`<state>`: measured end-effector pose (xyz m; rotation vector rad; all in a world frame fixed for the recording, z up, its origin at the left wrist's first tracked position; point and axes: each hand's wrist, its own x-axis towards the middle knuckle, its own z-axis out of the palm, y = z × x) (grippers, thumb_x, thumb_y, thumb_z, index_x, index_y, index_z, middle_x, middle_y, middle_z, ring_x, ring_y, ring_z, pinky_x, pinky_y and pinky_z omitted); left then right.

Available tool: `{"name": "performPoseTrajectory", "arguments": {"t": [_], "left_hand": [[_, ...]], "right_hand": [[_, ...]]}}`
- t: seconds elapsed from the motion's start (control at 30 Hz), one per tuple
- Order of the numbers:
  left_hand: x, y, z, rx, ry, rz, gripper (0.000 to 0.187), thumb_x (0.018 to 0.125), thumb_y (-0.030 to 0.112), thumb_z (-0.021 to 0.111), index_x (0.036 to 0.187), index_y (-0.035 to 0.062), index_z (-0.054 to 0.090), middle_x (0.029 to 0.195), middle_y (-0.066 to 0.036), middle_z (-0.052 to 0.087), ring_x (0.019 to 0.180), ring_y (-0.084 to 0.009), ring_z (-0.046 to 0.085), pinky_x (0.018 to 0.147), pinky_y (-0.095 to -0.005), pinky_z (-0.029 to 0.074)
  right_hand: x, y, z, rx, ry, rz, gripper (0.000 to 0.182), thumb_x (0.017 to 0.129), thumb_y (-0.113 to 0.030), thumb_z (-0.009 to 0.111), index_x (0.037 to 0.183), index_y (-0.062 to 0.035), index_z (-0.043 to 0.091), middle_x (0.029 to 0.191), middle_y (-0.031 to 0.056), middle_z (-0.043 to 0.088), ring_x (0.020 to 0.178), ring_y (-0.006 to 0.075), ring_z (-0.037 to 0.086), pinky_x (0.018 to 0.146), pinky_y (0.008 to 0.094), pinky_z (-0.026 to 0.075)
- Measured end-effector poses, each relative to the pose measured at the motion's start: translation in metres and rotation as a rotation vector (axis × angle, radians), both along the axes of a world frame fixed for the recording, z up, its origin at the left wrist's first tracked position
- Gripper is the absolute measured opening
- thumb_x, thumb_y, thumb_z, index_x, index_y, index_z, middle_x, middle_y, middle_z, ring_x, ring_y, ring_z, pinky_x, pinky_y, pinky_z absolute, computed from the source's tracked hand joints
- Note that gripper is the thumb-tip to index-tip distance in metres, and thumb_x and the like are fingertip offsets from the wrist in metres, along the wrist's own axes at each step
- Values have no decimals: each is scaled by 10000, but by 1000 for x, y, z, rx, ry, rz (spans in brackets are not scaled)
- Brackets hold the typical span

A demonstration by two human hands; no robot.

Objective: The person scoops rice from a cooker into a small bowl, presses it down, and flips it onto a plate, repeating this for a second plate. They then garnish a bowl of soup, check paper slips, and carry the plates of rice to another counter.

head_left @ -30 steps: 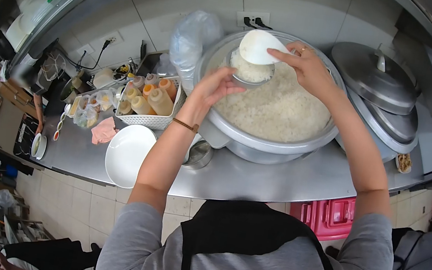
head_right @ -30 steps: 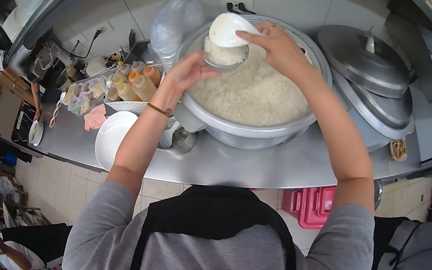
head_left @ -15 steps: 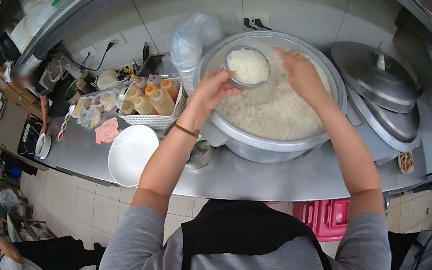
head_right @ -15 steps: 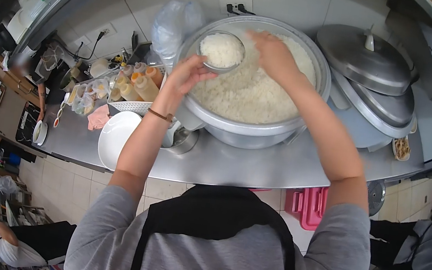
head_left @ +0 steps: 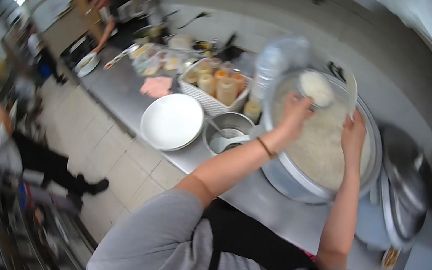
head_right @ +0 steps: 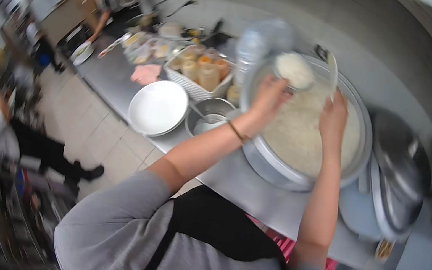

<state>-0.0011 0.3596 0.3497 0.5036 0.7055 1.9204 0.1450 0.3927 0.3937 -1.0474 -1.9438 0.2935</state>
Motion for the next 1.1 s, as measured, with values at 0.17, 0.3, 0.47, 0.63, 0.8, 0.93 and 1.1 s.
{"name": "performPoseTrajectory", "arguments": {"t": [0.17,0.3,0.47,0.63,0.8,0.93,1.1], "left_hand": [[10,-19,23,-52,42,94,466,756,103,542,1153,31,309,1004,-53,470,840,-141,493,750,-326,427],[-5,-28,25,-14,57,14,450,759,95,524,1155,42,319,1018,-52,468,883,-142,485,756,-327,427],[-17,-45,34,20,56,-29,416,763,95,510,1140,43,342,1010,-51,472,873,-146,493,755,-328,427],[-80,-80,30,51,14,-190,290,777,71,495,1034,-3,382,1028,-118,482,909,-208,514,766,-369,455],[-205,-163,1,-60,84,-240,339,788,88,496,1082,-37,381,1013,-144,513,885,-233,552,745,-364,485],[-305,-235,-63,-236,138,-224,365,780,78,501,1095,-60,380,983,-164,523,847,-239,567,732,-370,493],[-367,-259,-152,-522,126,-209,260,775,96,493,989,-43,442,914,-152,530,818,-269,569,710,-381,506]], "right_hand": [[-27,-40,-2,123,-131,37,320,794,-20,429,1109,25,465,869,201,502,833,312,520,724,362,409],[-2,-7,10,-122,1,50,314,812,-47,439,1120,8,467,878,169,514,751,246,538,665,310,428],[-11,-33,9,-176,46,150,302,824,-75,450,1116,-1,478,866,128,529,687,170,541,614,270,437],[13,-21,18,-153,157,34,341,834,-150,486,1161,-54,468,886,85,554,696,119,529,630,245,437],[45,-25,8,-148,5,-214,360,843,-153,470,1201,-190,455,724,15,537,607,66,473,538,204,395],[-36,-98,1,-305,182,-65,357,865,-211,419,1221,-233,429,640,-12,452,515,34,344,454,163,315],[-197,-177,-63,-631,66,228,368,857,-294,433,1200,-163,454,690,-21,503,517,54,388,470,196,356]]}}
